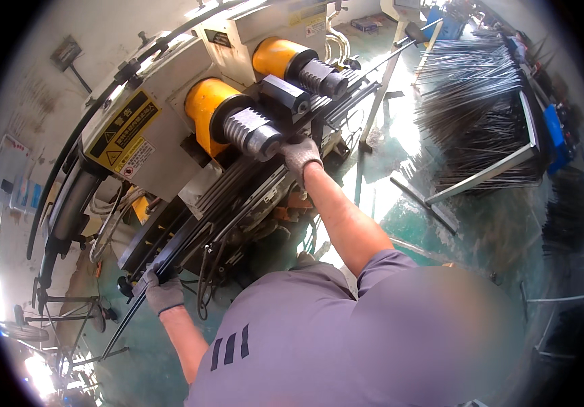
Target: The person operates a manual metal bending machine in a workshop. They repeatedly pick up long metal rods, insert them into the machine's jaws, and use a lever to bend the rods into a specific shape. The person then removes the bent rods and stacks them on a nearby pile.
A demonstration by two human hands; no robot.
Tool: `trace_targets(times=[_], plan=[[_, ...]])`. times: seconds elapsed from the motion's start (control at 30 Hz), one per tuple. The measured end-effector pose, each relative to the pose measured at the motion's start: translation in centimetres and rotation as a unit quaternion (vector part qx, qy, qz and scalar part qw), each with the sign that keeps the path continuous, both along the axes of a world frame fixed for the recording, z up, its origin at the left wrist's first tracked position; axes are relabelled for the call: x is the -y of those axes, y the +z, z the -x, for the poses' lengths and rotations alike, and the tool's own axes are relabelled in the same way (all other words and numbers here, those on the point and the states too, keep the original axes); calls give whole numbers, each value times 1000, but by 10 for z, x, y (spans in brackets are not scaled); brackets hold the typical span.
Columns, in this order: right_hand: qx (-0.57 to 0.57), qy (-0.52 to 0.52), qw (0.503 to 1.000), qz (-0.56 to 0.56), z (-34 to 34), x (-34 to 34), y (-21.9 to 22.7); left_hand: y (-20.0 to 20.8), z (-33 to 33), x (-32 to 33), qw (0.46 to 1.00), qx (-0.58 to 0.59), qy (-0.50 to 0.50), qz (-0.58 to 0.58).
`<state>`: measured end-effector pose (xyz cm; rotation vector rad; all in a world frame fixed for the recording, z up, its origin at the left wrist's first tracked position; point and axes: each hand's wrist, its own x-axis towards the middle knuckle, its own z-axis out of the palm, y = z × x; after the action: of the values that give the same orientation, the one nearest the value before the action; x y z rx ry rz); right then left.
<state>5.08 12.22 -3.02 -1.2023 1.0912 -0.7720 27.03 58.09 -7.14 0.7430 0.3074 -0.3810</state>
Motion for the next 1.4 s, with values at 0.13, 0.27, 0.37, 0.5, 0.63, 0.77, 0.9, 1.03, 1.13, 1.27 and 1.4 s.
trace_targets(times=[0.13,0.27,0.37,0.5,0.63,0.77,0.9,1.03,1.13,1.27,1.4], plan=[[-171,19,980,103,-6,11,-11,12,17,44,999,-27,-11,-29],[-243,12,959,144,-8,15,-1,28,20,61,999,-37,-13,-38],[-233,-14,966,115,-4,14,3,39,25,54,997,-12,-81,8],[-250,1,961,119,-5,14,5,17,11,6,995,21,-68,63],[-248,8,967,64,8,9,32,22,-7,-38,1000,3,13,-16],[-287,-84,946,123,17,40,-2,8,-5,-24,998,40,11,-47],[-188,-179,929,265,36,39,9,15,26,24,995,41,-46,-76],[-235,-117,865,428,39,47,23,24,30,50,994,-34,15,-100],[-271,-73,844,457,34,69,19,29,28,53,994,-34,10,-100],[-300,17,762,574,44,108,-19,28,23,50,995,-44,-10,-86],[-315,31,762,566,47,95,4,37,28,45,998,-24,-6,-59]])
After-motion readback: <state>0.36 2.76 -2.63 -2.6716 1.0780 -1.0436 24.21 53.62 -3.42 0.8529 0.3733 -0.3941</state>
